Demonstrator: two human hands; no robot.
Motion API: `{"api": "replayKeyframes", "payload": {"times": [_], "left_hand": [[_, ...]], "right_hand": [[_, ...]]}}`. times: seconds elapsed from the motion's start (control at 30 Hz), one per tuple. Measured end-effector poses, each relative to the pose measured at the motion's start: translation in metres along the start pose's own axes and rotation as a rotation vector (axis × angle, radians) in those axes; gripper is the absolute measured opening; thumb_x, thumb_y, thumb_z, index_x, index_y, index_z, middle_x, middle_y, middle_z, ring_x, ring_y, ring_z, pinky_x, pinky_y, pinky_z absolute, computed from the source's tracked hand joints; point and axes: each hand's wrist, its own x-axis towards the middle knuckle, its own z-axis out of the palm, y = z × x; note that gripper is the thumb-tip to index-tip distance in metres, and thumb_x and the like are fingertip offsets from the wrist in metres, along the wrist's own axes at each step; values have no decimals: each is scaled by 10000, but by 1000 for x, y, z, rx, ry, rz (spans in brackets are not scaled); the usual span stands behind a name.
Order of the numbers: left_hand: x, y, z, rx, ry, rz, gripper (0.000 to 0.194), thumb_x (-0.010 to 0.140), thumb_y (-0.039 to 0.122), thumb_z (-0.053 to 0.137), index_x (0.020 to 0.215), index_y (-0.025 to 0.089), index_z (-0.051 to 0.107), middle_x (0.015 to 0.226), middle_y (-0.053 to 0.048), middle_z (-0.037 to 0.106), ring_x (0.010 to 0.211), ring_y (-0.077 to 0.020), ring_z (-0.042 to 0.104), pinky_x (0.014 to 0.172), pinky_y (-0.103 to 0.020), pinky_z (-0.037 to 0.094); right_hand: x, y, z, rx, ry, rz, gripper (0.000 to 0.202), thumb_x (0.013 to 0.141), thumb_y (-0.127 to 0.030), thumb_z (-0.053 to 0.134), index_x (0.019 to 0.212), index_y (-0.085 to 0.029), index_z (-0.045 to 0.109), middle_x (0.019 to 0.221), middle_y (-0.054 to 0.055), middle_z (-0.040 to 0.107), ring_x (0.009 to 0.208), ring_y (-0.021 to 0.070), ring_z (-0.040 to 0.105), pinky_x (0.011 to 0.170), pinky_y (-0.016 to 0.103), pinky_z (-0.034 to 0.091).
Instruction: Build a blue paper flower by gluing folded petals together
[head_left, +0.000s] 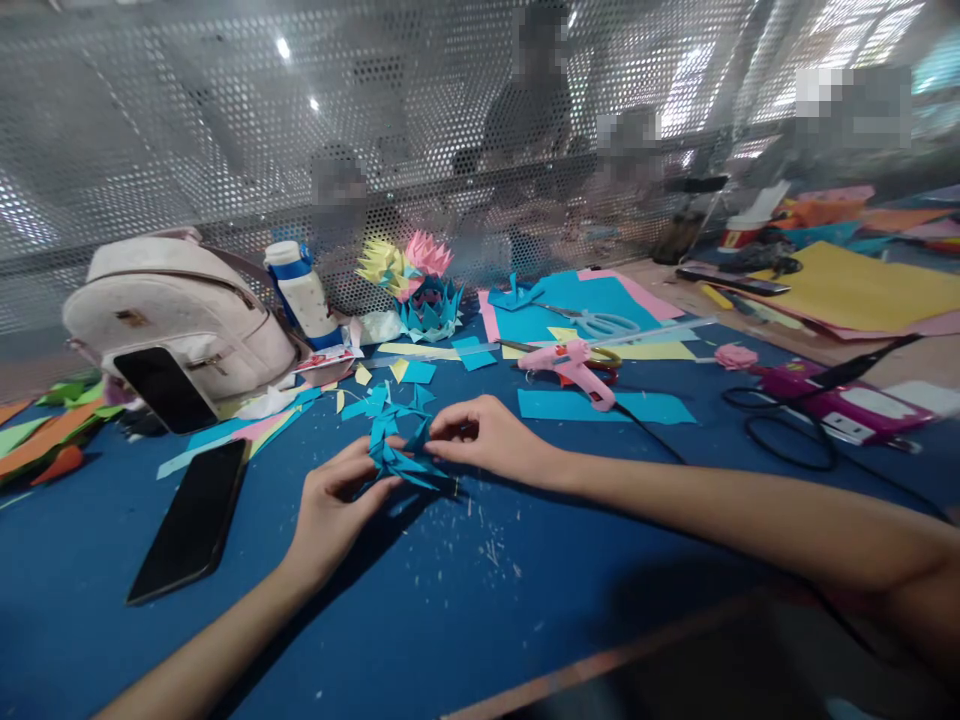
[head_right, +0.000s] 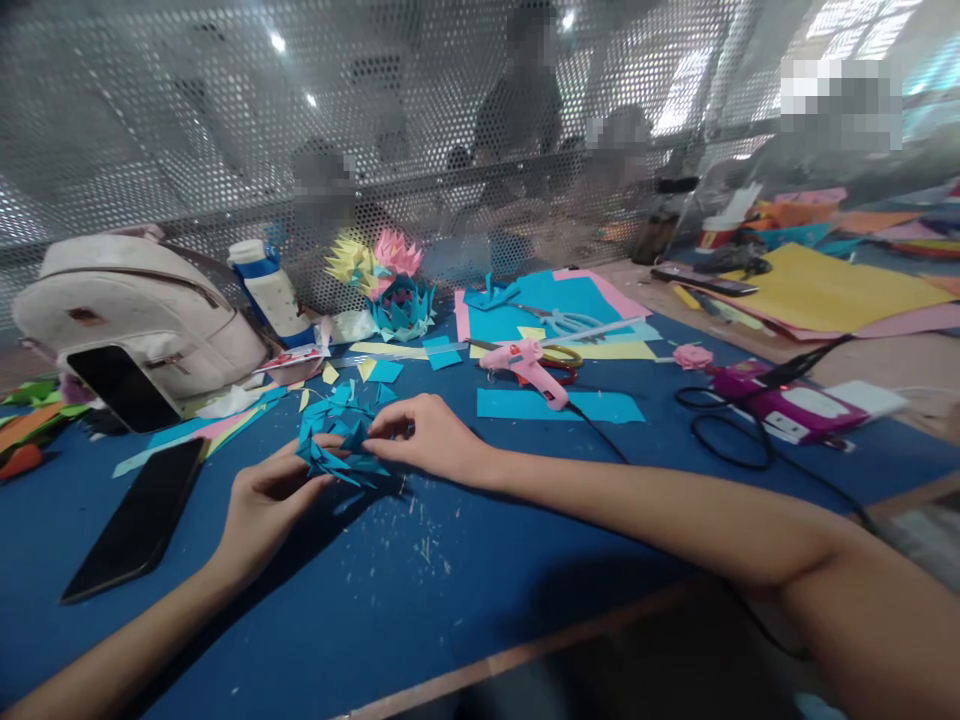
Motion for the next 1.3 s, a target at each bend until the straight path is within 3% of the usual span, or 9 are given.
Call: {"api": "replayKeyframes", "payload": {"times": [0.13, 0.4, 0.53, 0.73, 0.87, 1.07, 1.3], "left_hand": [[0, -1, 0, 47, -15, 13, 122, 826, 191, 692, 731, 206, 768, 977, -43, 750, 889, -193, 700, 767, -244, 547], [0, -5, 1, 60, -90, 37, 90, 837, 211, 693, 810, 213, 779, 969, -42, 747, 882, -193, 687, 783, -253, 530], [1, -3, 1, 49, -99, 28, 89, 828, 211, 701, 779, 204, 775, 832, -24, 736, 778, -176, 673, 719, -237, 522], [1, -7, 1, -143, -42, -127, 144, 818, 272, 720, 725, 164, 740, 875, -52, 701, 750, -167, 642, 658, -232, 511], [0, -9, 2, -397, -108, -263, 189, 846, 334, 706, 797, 152, 712, 763, -18, 616, 593, -119, 580, 569, -225, 500], [3, -10, 3, -619, -91, -398, 261, 818, 389, 747, 877, 141, 694, 755, -17, 613, 563, -87, 538, 526, -187, 452], [7, -14, 3, -706, -35, -483, 306, 779, 412, 785, 884, 140, 693, 779, -3, 610, 544, -50, 498, 495, -147, 432]], "right_hand": [[-1, -3, 1, 14, -26, -14, 166, 787, -294, 707, 745, -135, 682, 637, -12, 597, 585, 87, 468, 584, 229, 378], [-1, -6, 2, -26, -20, -97, 122, 813, -261, 713, 819, -142, 691, 652, -27, 592, 613, 89, 493, 591, 215, 381], [1, -6, 0, -57, -29, -106, 94, 820, -214, 706, 759, -147, 681, 710, -13, 615, 657, 97, 503, 597, 219, 369], [3, -5, -7, -134, 52, -272, 96, 804, -239, 754, 775, -164, 703, 811, 9, 629, 713, 112, 548, 662, 241, 409], [3, -1, -12, -205, -66, -343, 85, 863, -253, 693, 849, -171, 712, 874, 34, 688, 772, 135, 591, 706, 258, 430], [2, -2, -10, -281, -253, -301, 87, 860, -229, 689, 832, -159, 732, 715, -3, 683, 626, 99, 562, 605, 222, 381], [1, 1, -4, -95, -213, -107, 141, 819, -262, 711, 766, -132, 701, 665, -9, 644, 560, 69, 506, 556, 199, 379]]}}
